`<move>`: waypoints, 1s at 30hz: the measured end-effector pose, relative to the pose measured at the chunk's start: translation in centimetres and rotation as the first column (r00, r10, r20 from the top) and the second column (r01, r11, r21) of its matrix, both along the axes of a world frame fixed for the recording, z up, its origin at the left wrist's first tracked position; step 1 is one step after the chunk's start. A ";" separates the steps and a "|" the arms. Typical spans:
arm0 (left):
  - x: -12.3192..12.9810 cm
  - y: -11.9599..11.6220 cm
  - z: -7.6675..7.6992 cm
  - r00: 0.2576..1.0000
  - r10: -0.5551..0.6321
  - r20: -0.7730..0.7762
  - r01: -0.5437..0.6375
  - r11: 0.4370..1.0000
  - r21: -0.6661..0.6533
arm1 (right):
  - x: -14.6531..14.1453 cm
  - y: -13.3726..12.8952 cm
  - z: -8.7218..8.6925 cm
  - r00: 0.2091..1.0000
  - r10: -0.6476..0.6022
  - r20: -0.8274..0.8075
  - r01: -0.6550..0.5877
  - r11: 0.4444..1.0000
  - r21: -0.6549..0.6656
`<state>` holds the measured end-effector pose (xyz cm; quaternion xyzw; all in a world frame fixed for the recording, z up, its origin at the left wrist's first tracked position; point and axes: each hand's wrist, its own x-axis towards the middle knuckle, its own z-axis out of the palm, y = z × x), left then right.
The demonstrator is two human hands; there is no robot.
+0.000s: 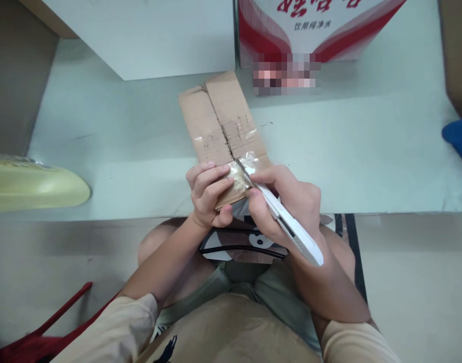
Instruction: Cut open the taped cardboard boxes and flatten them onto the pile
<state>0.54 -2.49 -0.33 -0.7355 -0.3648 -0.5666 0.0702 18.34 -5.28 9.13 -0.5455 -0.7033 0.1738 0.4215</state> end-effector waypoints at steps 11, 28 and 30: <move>0.2 0.1 0.1 1.000 0.015 -0.002 -0.015 1.000 0.002 | -0.3 -0.1 -0.2 0.999 -0.012 -0.033 0.009 0.996 -0.090; 0.3 0.0 0.0 1.000 0.003 0.008 -0.003 1.000 -0.002 | -0.1 -0.7 0.9 0.997 -0.040 -0.066 0.027 0.983 -0.184; 0.3 0.0 0.0 1.000 0.001 0.009 -0.001 1.000 -0.001 | -0.1 -0.7 0.8 0.995 -0.035 -0.092 0.016 0.979 -0.203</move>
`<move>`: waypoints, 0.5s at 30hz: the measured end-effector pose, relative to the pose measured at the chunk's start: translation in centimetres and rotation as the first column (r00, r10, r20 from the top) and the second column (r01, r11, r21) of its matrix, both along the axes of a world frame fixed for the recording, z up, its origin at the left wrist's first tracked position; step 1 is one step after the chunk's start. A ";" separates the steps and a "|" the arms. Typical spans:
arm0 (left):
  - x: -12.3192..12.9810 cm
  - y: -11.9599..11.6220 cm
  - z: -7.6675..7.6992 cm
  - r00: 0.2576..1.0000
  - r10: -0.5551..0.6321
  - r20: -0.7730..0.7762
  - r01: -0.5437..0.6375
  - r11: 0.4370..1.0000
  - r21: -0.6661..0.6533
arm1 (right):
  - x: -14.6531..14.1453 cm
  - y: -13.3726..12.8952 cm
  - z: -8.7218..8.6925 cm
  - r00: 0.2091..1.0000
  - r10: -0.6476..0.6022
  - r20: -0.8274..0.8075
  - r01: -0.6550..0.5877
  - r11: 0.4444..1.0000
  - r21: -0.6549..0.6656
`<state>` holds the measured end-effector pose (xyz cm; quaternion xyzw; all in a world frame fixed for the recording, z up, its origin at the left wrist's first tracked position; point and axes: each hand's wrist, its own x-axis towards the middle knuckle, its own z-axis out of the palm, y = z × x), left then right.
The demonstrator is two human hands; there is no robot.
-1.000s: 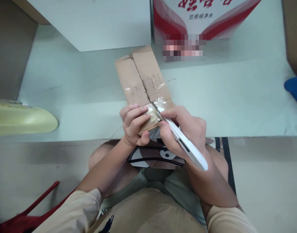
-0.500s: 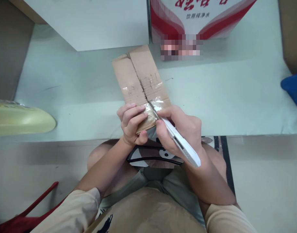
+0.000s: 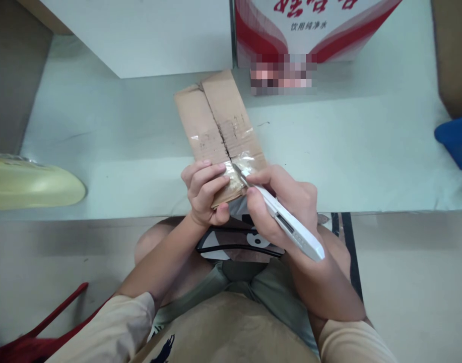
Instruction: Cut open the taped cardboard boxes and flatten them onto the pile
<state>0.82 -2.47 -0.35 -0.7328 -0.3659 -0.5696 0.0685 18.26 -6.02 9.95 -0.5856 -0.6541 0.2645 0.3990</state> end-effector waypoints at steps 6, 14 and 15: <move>0.0 0.0 -0.1 1.000 -0.009 0.005 0.009 1.000 -0.001 | 0.0 0.0 0.2 0.999 -0.007 -0.049 0.003 0.997 -0.073; -0.2 0.2 -0.1 1.000 -0.003 -0.008 0.003 1.000 0.011 | -0.1 -0.3 0.5 0.990 -0.041 -0.135 0.023 0.991 -0.131; -0.2 0.2 -0.2 1.000 0.000 -0.010 0.000 1.000 0.013 | -0.1 -0.4 0.5 0.989 -0.044 -0.142 0.025 0.991 -0.135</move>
